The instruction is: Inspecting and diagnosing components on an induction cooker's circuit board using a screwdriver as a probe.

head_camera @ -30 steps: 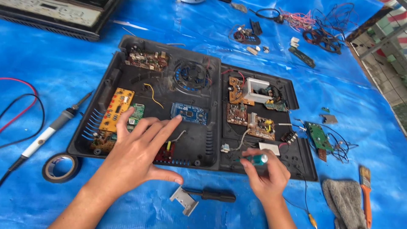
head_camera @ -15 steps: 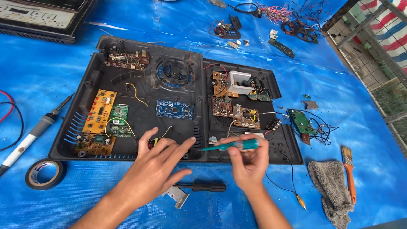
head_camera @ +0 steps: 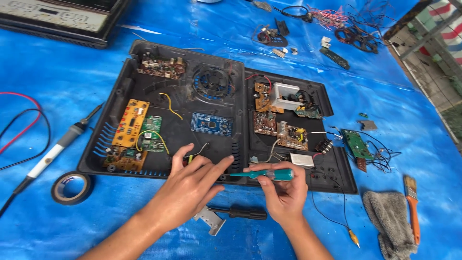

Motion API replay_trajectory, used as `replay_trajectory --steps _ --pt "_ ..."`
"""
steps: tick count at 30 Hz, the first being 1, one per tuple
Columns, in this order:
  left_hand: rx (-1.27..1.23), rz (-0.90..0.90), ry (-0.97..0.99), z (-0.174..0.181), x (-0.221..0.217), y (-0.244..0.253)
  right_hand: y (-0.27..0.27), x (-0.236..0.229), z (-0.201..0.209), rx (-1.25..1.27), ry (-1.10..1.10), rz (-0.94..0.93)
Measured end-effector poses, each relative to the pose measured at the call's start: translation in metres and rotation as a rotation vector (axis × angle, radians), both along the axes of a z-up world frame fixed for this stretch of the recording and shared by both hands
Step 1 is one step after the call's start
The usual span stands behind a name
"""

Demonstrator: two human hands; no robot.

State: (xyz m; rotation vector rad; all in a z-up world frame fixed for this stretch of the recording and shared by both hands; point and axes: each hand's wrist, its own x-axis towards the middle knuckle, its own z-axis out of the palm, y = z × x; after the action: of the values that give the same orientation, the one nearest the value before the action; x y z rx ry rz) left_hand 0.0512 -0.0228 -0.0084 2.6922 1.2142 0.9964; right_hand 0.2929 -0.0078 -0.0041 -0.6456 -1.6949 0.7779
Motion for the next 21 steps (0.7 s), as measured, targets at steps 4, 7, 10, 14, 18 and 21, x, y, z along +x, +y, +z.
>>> replay_trajectory --steps 4,7,10,14,18,21 --pt "0.005 -0.015 -0.023 0.0014 0.0006 0.0007 0.0012 0.0001 -0.0024 0.028 -0.012 -0.038" --pt "-0.001 -0.021 -0.018 0.0031 0.0004 -0.0005 -0.0004 -0.0002 -0.0033 0.020 -0.012 -0.049" --pt "0.013 -0.025 -0.023 0.0041 0.0002 0.0006 0.0000 0.0007 -0.0038 0.016 -0.018 -0.065" --pt "0.041 -0.025 -0.015 0.0040 -0.0009 -0.0007 -0.0009 0.0001 -0.0045 0.002 -0.009 -0.074" --pt "0.060 0.003 -0.001 0.0053 -0.0016 -0.0036 -0.0050 -0.0005 -0.0019 -0.013 -0.026 -0.067" --pt "0.039 -0.017 -0.015 0.0073 -0.0029 -0.0039 -0.0046 -0.0030 -0.0022 0.004 0.008 -0.097"
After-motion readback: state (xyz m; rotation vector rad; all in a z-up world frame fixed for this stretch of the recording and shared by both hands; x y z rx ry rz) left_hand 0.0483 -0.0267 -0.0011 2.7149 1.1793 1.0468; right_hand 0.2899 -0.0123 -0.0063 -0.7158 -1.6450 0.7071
